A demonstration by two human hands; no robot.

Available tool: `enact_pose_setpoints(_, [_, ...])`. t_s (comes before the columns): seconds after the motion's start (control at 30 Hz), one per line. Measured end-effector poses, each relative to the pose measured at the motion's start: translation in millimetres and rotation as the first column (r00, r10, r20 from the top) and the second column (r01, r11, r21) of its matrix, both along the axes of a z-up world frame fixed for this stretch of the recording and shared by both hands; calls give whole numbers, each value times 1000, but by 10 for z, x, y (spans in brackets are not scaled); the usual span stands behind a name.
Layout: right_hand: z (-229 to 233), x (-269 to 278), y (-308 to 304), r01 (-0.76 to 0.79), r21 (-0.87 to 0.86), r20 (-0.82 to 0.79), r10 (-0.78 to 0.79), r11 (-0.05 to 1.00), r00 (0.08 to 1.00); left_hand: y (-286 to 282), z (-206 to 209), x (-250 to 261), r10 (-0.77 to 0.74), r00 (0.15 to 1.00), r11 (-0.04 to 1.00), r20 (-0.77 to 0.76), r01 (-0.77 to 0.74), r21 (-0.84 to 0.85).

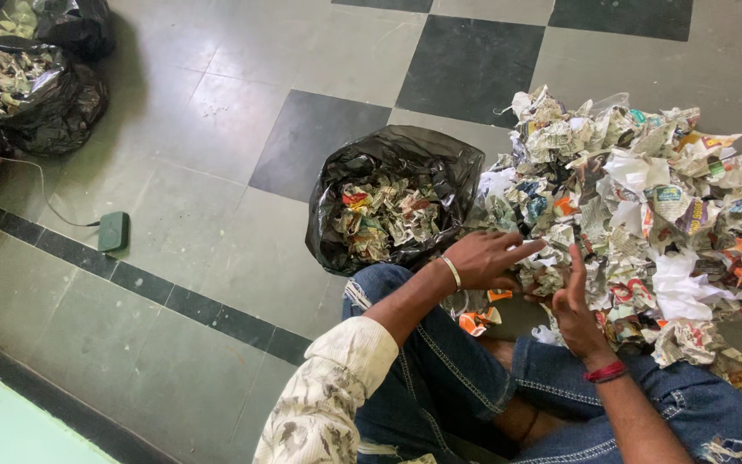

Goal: The person sits cross-legged on a tiled floor and sorts through a large pile of crumpled paper waste. They pick up individual pieces, unfold or inspect them, and place them into a black plastic bag beside them. The process is repetitive, with the person handling one piece at a time.

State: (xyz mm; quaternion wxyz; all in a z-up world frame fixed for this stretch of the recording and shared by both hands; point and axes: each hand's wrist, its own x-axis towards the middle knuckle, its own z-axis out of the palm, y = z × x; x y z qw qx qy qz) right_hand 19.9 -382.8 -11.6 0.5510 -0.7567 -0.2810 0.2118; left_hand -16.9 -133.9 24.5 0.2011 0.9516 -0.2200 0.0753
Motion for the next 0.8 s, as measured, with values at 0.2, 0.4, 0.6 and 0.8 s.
enact_pose_setpoints(0.2, [114, -64, 35, -29, 304, -502, 186, 952, 845, -73, -251, -17, -74, 995, 997, -70, 73, -25])
enact_pose_setpoints(0.4, [90, -44, 55, -92, 393, -529, 307, 915, 791, -73, -399, 21, -64, 993, 998, -103, 67, 18])
enact_pose_setpoints(0.6, [56, -70, 56, -125, 356, -496, 300, 926, 815, -80, -358, 44, -51, 997, 998, -61, 49, -32])
enact_pose_setpoints(0.8, [17, -40, 98, -167, 205, -405, 239, 964, 882, 176, -91, 0, 175, 984, 979, 15, -173, -104])
